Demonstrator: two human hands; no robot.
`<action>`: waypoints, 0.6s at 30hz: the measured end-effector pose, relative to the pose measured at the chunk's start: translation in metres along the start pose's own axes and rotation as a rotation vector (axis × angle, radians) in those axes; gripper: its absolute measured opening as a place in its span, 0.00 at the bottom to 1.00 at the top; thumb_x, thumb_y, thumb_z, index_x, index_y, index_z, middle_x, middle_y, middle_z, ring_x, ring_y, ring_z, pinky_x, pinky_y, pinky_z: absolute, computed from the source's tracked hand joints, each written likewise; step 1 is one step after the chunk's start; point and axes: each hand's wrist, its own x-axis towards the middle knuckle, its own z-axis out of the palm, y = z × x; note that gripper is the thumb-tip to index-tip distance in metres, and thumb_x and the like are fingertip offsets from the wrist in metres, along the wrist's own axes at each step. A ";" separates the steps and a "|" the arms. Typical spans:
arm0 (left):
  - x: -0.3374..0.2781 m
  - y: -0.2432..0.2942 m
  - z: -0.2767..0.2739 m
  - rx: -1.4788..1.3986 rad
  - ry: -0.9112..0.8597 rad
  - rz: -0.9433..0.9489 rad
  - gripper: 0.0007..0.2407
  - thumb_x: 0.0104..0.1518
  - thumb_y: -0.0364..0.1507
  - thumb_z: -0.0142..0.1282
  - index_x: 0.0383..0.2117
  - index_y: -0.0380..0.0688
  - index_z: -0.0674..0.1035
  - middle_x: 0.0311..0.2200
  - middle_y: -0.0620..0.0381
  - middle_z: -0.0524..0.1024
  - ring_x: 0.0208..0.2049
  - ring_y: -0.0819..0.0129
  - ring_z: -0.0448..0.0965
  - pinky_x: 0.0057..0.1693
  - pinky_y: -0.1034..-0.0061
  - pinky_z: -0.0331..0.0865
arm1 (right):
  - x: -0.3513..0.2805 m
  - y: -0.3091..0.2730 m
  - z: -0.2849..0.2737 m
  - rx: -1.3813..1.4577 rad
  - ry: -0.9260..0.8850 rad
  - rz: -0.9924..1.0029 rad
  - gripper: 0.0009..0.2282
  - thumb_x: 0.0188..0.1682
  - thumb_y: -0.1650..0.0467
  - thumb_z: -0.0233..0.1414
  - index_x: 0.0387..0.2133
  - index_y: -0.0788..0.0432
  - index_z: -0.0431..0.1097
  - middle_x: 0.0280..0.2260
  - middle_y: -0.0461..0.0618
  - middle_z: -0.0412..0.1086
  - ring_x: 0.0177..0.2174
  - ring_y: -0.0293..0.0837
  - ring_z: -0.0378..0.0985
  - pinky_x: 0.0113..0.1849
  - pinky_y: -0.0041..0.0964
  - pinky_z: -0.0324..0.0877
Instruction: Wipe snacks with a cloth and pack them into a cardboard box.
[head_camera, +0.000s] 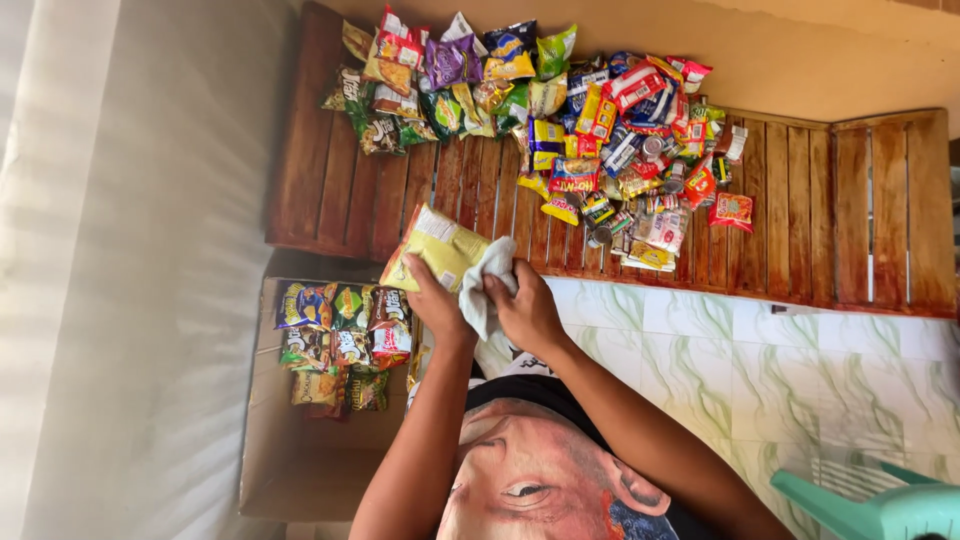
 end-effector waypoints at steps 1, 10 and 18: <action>0.003 0.004 -0.004 0.001 0.001 0.002 0.24 0.66 0.48 0.44 0.39 0.33 0.77 0.33 0.51 0.80 0.32 0.67 0.79 0.38 0.71 0.73 | -0.001 0.000 -0.005 0.001 -0.001 -0.001 0.10 0.53 0.68 0.55 0.39 0.65 0.70 0.34 0.56 0.76 0.33 0.47 0.80 0.36 0.40 0.72; 0.013 0.026 -0.027 -0.248 -0.130 -0.166 0.22 0.65 0.41 0.41 0.58 0.36 0.65 0.48 0.48 0.77 0.45 0.57 0.83 0.48 0.63 0.81 | -0.007 -0.052 -0.048 0.105 0.035 -0.200 0.17 0.56 0.63 0.51 0.53 0.61 0.68 0.46 0.57 0.76 0.45 0.52 0.78 0.47 0.45 0.73; 0.003 -0.009 -0.067 0.524 -0.917 -0.063 0.16 0.60 0.29 0.58 0.51 0.33 0.73 0.44 0.45 0.80 0.44 0.63 0.80 0.49 0.69 0.77 | 0.023 -0.066 -0.034 -0.279 -0.249 -0.662 0.21 0.56 0.56 0.49 0.49 0.61 0.73 0.42 0.56 0.76 0.42 0.56 0.78 0.45 0.50 0.73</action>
